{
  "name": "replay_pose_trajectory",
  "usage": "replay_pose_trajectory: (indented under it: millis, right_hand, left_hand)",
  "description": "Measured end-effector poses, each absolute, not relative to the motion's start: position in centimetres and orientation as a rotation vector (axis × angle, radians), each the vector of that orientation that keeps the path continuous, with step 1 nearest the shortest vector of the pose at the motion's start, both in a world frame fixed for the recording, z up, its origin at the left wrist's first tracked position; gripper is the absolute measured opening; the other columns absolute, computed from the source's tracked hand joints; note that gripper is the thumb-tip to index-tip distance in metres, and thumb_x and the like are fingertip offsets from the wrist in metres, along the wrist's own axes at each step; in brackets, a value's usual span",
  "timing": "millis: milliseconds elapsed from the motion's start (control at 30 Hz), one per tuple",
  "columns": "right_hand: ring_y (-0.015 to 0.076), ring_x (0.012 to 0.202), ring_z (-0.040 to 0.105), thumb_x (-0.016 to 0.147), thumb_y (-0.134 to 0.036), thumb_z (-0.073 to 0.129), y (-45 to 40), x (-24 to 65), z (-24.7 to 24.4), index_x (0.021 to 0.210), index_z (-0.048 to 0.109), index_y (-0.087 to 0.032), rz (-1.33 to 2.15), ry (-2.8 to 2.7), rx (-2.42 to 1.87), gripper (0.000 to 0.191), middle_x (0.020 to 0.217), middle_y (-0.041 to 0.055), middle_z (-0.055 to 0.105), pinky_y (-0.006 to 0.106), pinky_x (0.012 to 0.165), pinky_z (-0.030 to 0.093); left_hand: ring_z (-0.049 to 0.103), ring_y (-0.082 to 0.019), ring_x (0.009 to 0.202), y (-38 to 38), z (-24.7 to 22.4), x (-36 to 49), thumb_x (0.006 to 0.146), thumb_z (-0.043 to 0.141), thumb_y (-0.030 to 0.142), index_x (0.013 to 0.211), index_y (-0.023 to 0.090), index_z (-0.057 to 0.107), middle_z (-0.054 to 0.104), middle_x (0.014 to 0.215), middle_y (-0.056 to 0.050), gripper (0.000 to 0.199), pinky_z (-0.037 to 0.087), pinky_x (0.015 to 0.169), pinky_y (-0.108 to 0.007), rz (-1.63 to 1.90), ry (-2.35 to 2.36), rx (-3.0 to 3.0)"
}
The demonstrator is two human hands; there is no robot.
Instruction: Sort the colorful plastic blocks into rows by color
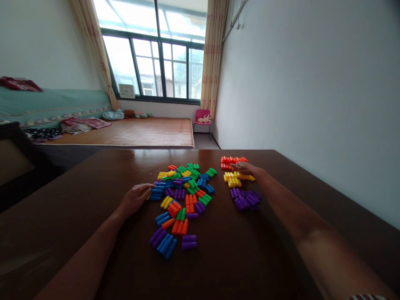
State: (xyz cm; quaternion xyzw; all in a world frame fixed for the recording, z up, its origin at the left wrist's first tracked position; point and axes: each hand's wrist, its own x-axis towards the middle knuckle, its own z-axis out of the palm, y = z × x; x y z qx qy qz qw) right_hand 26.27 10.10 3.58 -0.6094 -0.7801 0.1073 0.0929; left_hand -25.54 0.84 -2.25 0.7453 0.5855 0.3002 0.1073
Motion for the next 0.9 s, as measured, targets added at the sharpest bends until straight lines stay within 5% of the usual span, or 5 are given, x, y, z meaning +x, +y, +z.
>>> replay_pose_trajectory:
  millis: [467, 900]
  right_hand:
    - [0.024, 0.087, 0.066, 0.086, -0.074, 0.025, 10.3, 31.4, 4.8, 0.091, 0.075, -0.013, 0.583, -2.053, -1.862, 0.079, 0.099, 0.013, 0.072, 0.033, 0.088, 0.048]
    - [0.0241, 0.094, 0.066, 0.091, -0.064, 0.028, 8.3, 32.0, 2.8, 0.094, 0.076, -0.015, 0.534, -2.06, -1.952, 0.068, 0.101, 0.0112, 0.072, 0.033, 0.089, 0.048]
  left_hand:
    - [0.061, -0.025, 0.106, 1.2, -2.7, -25.9, 0.081, 0.045, 0.056, 0.103, 0.024, 0.072, 0.071, 0.11, -0.005, 0.047, 0.046, 0.093, -0.033, 0.884, 1.711, 2.182]
    - [0.061, -0.026, 0.105, 1.0, -2.2, -25.7, 0.079, 0.045, 0.062, 0.103, 0.025, 0.072, 0.071, 0.108, -0.005, 0.052, 0.047, 0.092, -0.035, 0.88, 1.703, 2.166]
